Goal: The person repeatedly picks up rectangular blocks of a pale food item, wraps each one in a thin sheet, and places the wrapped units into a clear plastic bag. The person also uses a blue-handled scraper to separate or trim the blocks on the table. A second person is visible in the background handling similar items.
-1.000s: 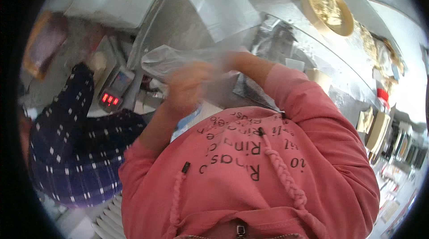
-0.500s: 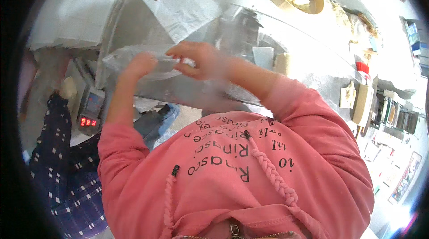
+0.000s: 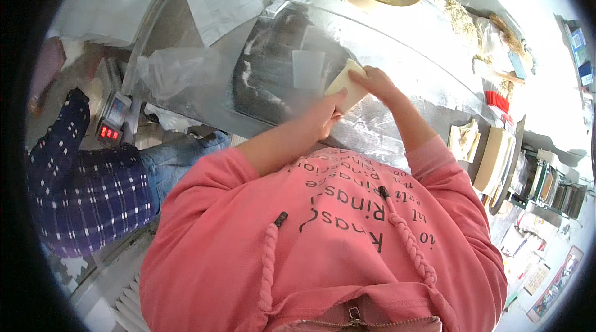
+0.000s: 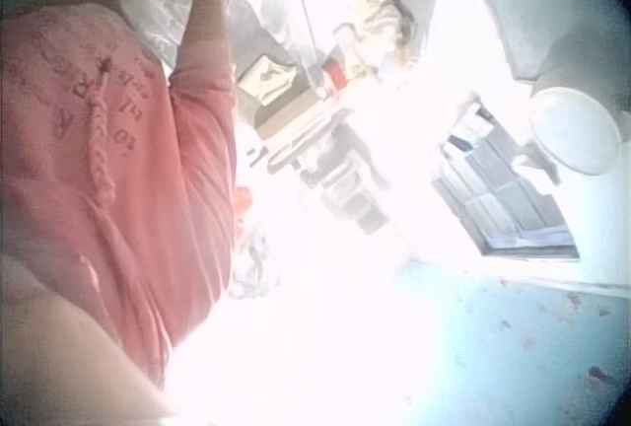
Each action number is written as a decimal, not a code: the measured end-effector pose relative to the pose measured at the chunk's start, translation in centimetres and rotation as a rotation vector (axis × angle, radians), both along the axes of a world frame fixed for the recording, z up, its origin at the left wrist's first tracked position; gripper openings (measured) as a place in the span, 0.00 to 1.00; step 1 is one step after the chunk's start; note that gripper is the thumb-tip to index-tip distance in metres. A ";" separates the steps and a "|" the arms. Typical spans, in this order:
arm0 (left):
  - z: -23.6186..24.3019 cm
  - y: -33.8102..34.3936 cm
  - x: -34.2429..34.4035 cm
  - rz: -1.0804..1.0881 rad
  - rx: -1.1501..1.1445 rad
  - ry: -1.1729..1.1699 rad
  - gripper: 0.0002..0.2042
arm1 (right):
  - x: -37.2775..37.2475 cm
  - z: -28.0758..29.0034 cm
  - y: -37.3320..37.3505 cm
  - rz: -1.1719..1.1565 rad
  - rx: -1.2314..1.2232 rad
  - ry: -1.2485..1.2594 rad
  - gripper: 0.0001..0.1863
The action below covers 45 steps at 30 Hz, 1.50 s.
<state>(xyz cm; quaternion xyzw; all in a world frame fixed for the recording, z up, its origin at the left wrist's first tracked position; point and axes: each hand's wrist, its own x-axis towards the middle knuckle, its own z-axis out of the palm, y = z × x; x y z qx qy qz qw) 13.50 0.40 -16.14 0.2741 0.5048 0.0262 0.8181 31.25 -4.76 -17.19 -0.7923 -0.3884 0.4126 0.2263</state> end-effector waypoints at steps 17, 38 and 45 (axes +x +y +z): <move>6.0 -1.2 4.6 -0.219 0.377 0.071 0.23 | -3.4 -3.2 -4.5 -0.540 0.280 0.224 0.28; 4.9 2.2 14.0 -0.531 0.674 -0.255 0.24 | 6.0 4.0 -8.9 -0.600 0.622 1.187 0.39; 2.8 5.7 14.6 -0.495 0.422 -0.294 0.20 | 6.0 2.7 -6.1 -0.677 0.517 0.868 0.31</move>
